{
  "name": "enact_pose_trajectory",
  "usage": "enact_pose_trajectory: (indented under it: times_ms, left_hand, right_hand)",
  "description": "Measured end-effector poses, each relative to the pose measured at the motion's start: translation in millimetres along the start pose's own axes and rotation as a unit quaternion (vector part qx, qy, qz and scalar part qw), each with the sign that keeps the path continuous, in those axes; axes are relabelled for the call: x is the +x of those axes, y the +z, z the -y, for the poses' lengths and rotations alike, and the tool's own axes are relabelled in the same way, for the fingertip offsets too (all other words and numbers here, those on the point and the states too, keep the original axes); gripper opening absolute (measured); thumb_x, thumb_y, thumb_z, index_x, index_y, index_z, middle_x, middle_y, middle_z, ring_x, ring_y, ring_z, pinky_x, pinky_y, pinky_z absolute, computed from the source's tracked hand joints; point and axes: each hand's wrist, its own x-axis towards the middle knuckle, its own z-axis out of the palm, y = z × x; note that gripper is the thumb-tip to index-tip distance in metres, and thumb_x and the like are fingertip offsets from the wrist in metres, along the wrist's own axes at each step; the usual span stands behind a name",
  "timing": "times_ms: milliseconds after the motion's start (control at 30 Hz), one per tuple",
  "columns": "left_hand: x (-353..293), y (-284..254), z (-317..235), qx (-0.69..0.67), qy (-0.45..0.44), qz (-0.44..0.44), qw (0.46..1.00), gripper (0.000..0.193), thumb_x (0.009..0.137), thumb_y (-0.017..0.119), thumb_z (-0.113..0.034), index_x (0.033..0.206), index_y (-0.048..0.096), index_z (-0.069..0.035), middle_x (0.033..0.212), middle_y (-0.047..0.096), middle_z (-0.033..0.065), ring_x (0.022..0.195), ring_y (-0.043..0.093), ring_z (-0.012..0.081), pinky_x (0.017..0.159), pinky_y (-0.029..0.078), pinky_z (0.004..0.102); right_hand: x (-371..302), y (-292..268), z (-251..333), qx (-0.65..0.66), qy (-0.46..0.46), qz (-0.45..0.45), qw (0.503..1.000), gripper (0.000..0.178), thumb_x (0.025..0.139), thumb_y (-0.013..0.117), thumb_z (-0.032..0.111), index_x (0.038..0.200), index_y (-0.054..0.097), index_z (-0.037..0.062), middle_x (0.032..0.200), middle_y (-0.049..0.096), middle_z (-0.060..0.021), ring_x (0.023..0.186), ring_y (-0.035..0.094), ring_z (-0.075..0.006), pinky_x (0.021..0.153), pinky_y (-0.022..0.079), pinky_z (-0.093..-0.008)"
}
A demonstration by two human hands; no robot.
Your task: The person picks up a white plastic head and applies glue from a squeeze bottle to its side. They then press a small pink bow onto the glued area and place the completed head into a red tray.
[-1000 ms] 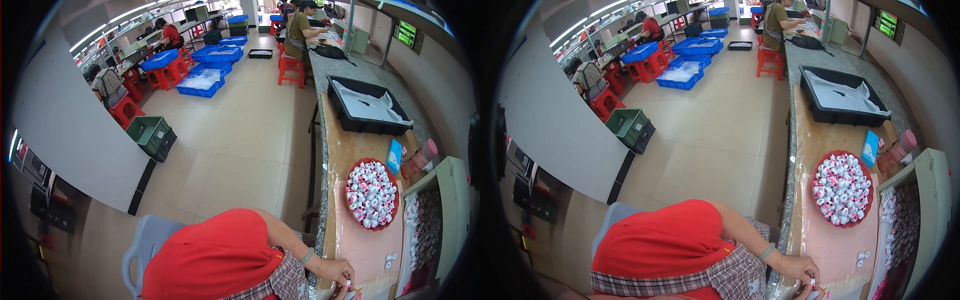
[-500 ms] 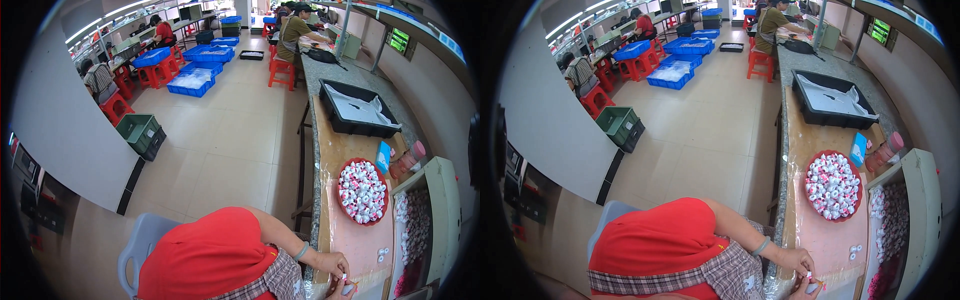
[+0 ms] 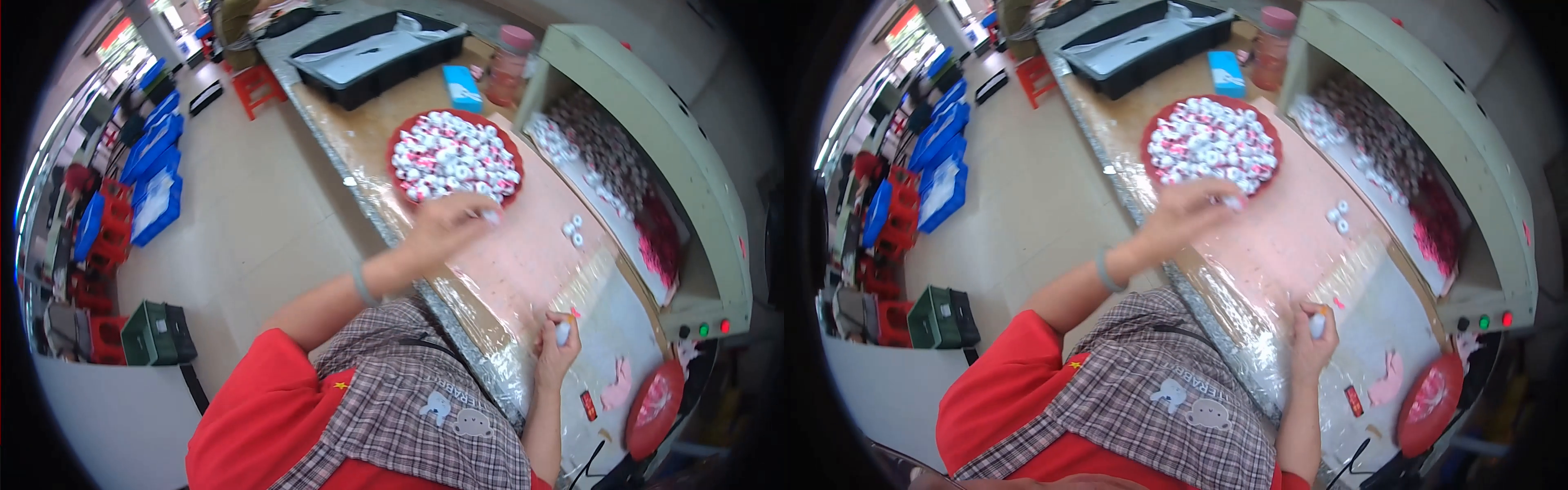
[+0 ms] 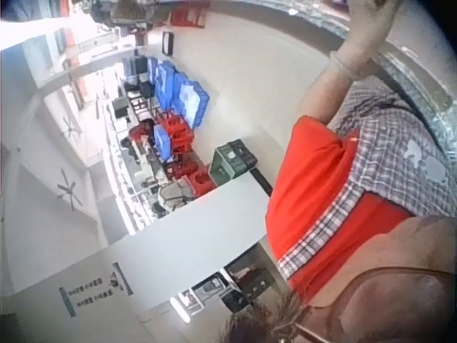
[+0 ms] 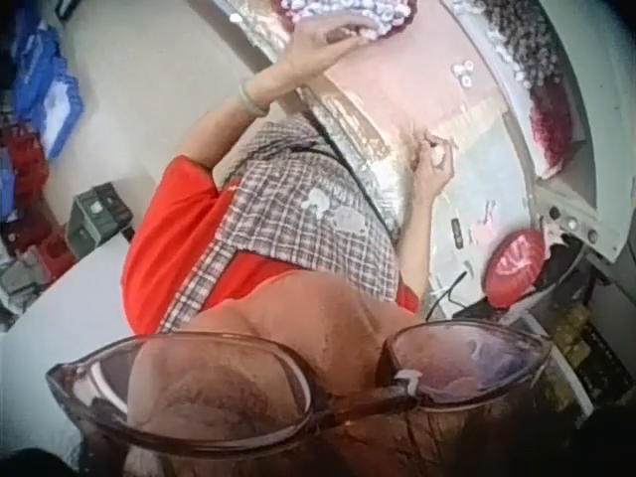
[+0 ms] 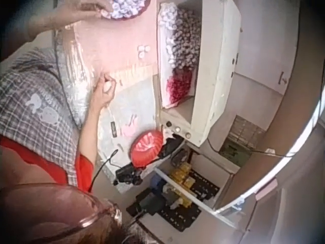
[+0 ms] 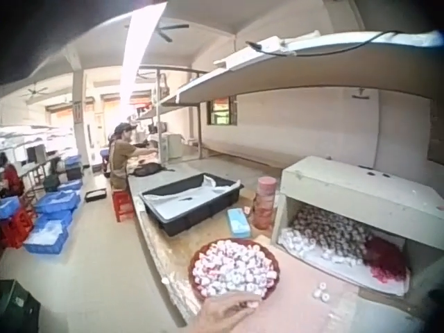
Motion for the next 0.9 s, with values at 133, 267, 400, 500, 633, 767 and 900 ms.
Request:
enact_pose_trajectory:
  times_ms: [133, 267, 400, 500, 633, 767, 900]
  left_hand:
    - [37.0, -38.4, 16.4, 0.252, 0.063, -0.014, 0.966, 0.028, 0.079, 0.062, 0.002, 0.107, 0.065, -0.004, 0.119, 0.060, 0.0122, 0.102, 0.061, 0.0227, 0.080, 0.051, 0.0308]
    - [50.0, -32.5, 26.0, 0.386, 0.121, -0.030, 0.914, 0.030, 0.077, 0.060, 0.003, 0.105, 0.065, -0.006, 0.122, 0.055, 0.0150, 0.112, 0.051, 0.0349, 0.096, 0.041, 0.0421]
    - [56.5, 4.0, 15.7, 0.367, 0.187, 0.003, 0.911, 0.026, 0.076, 0.059, 0.004, 0.101, 0.064, -0.003, 0.116, 0.057, 0.0148, 0.108, 0.052, 0.0341, 0.093, 0.042, 0.0424]
    - [56.4, 50.4, 21.1, 0.296, 0.197, 0.080, 0.931, 0.023, 0.076, 0.060, 0.004, 0.098, 0.064, -0.002, 0.113, 0.059, 0.0138, 0.104, 0.054, 0.0331, 0.091, 0.044, 0.0408]
    - [66.8, 119.2, 38.4, 0.267, 0.178, 0.147, 0.936, 0.022, 0.077, 0.062, -0.002, 0.098, 0.062, -0.003, 0.112, 0.059, 0.0129, 0.103, 0.055, 0.0326, 0.087, 0.046, 0.0409]
    - [80.4, 160.2, 66.3, 0.289, 0.109, 0.172, 0.935, 0.023, 0.074, 0.067, -0.008, 0.097, 0.060, -0.005, 0.101, 0.062, 0.0127, 0.098, 0.057, 0.0319, 0.082, 0.047, 0.0411]
    - [81.8, 173.7, 78.3, 0.304, 0.081, 0.186, 0.931, 0.023, 0.074, 0.067, -0.010, 0.094, 0.059, -0.005, 0.093, 0.063, 0.0128, 0.091, 0.059, 0.0312, 0.076, 0.050, 0.0408]
  right_hand:
    - [-4.3, -3.5, 5.2, -0.024, -0.010, 0.016, 1.000, 0.007, 0.087, 0.063, 0.010, 0.092, 0.059, 0.0067, 0.063, 0.051, 0.0044, 0.051, 0.045, -0.0029, 0.044, 0.035, -0.0178]
    - [-5.6, -9.3, 5.8, -0.053, -0.037, 0.012, 0.998, 0.010, 0.083, 0.067, 0.007, 0.089, 0.060, 0.0034, 0.073, 0.057, 0.0007, 0.063, 0.052, -0.0064, 0.057, 0.042, -0.0207]
    - [-3.7, -10.4, 11.2, -0.027, -0.019, 0.029, 0.999, 0.011, 0.081, 0.069, 0.004, 0.086, 0.060, 0.0011, 0.081, 0.063, -0.0038, 0.074, 0.058, -0.0100, 0.067, 0.047, -0.0238]
    - [-1.6, -9.3, 19.3, -0.050, -0.044, 0.038, 0.997, 0.013, 0.080, 0.071, 0.006, 0.086, 0.060, 0.0018, 0.081, 0.063, -0.0040, 0.074, 0.059, -0.0100, 0.066, 0.047, -0.0239]
    - [-0.4, -9.0, 22.0, -0.055, -0.079, 0.036, 0.995, 0.011, 0.082, 0.069, 0.006, 0.087, 0.059, 0.0016, 0.078, 0.060, -0.0005, 0.068, 0.055, -0.0066, 0.062, 0.044, -0.0215]
    - [-1.2, -8.9, 18.0, -0.072, -0.099, 0.043, 0.992, 0.017, 0.079, 0.073, 0.009, 0.086, 0.060, 0.0014, 0.080, 0.063, -0.0084, 0.072, 0.062, -0.0155, 0.065, 0.047, -0.0272]
    - [-2.3, -9.6, 19.2, -0.061, -0.113, 0.043, 0.991, 0.017, 0.079, 0.073, 0.009, 0.085, 0.060, 0.0012, 0.080, 0.063, -0.0085, 0.070, 0.061, -0.0154, 0.064, 0.047, -0.0273]
